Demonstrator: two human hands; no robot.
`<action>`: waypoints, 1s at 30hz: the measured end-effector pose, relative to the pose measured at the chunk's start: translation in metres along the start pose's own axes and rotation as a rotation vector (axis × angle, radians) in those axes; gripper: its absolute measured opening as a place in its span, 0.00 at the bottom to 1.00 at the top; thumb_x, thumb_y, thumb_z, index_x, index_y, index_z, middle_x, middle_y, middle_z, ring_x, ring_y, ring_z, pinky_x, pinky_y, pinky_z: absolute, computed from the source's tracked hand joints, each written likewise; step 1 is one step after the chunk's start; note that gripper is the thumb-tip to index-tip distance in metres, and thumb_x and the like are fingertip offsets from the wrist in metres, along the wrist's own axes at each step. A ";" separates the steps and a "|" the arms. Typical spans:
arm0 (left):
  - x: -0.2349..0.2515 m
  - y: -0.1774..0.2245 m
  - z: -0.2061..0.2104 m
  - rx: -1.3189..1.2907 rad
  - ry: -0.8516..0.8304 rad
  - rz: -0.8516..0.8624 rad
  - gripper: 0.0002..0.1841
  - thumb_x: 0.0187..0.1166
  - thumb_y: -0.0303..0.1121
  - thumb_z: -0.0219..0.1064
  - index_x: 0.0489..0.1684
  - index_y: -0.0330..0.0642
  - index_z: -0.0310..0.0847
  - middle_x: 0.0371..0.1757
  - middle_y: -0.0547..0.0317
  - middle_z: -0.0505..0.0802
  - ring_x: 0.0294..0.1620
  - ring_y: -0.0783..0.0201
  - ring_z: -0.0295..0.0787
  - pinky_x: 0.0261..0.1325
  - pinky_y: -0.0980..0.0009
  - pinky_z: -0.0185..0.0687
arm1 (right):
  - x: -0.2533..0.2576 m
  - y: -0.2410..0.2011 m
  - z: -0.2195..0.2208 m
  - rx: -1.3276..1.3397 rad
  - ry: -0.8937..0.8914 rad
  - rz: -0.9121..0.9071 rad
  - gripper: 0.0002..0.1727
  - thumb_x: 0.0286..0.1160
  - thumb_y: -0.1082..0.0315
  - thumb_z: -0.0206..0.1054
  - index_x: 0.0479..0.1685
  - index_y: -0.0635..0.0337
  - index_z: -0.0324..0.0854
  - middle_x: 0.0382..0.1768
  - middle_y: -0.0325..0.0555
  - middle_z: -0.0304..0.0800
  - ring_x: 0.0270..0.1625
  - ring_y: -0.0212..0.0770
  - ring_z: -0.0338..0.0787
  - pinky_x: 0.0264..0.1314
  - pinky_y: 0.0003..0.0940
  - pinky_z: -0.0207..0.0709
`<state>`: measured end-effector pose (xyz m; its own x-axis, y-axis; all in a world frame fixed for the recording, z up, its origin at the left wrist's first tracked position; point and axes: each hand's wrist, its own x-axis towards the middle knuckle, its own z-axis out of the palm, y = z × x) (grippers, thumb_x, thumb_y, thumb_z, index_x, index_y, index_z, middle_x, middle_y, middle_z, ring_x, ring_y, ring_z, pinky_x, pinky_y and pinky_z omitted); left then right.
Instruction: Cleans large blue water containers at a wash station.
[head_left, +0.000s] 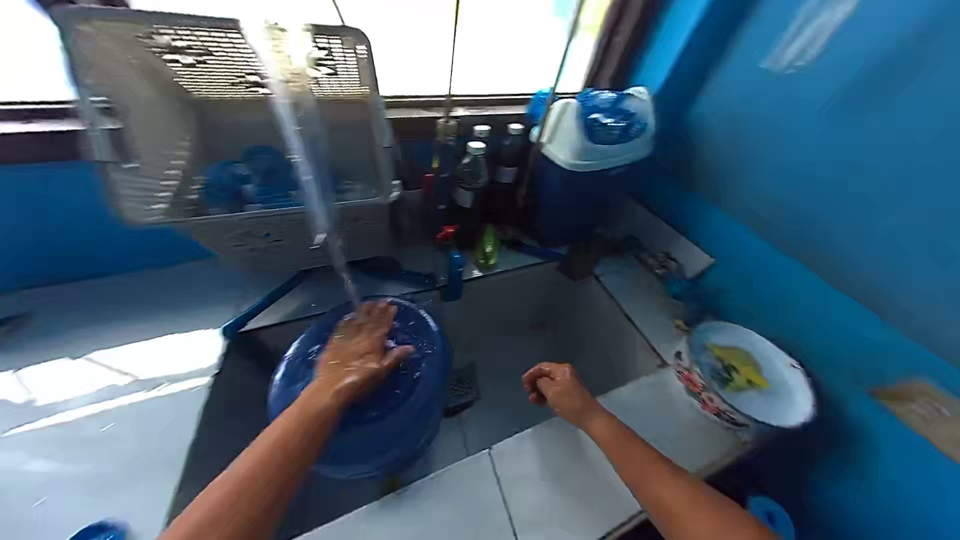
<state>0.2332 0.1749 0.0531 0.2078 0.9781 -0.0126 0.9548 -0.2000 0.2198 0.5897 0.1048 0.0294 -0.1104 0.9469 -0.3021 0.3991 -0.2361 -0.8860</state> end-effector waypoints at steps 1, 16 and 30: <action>0.004 -0.005 0.000 0.013 0.026 -0.036 0.45 0.85 0.64 0.50 0.92 0.36 0.54 0.93 0.36 0.58 0.94 0.37 0.46 0.92 0.36 0.35 | 0.000 -0.001 -0.013 -0.071 -0.006 -0.016 0.18 0.85 0.79 0.48 0.56 0.76 0.84 0.47 0.59 0.90 0.42 0.42 0.92 0.52 0.37 0.87; 0.033 0.006 -0.049 0.101 -0.161 -0.421 0.37 0.92 0.54 0.49 0.96 0.46 0.45 0.92 0.29 0.56 0.91 0.22 0.44 0.78 0.15 0.37 | 0.117 -0.027 -0.241 -1.100 0.417 0.208 0.46 0.81 0.64 0.69 0.96 0.60 0.44 0.64 0.84 0.80 0.67 0.84 0.81 0.67 0.79 0.69; 0.011 0.058 0.019 -1.161 0.075 -0.385 0.37 0.84 0.48 0.65 0.89 0.40 0.58 0.82 0.33 0.74 0.79 0.41 0.74 0.79 0.43 0.70 | 0.079 0.008 0.043 0.731 0.043 0.009 0.39 0.94 0.43 0.22 0.83 0.61 0.62 0.68 0.56 0.83 0.67 0.44 0.86 0.69 0.47 0.82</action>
<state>0.2946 0.1735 0.0475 -0.0957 0.9707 -0.2204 0.1872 0.2351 0.9538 0.5448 0.1684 -0.0167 -0.0678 0.9485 -0.3095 -0.3109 -0.3149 -0.8968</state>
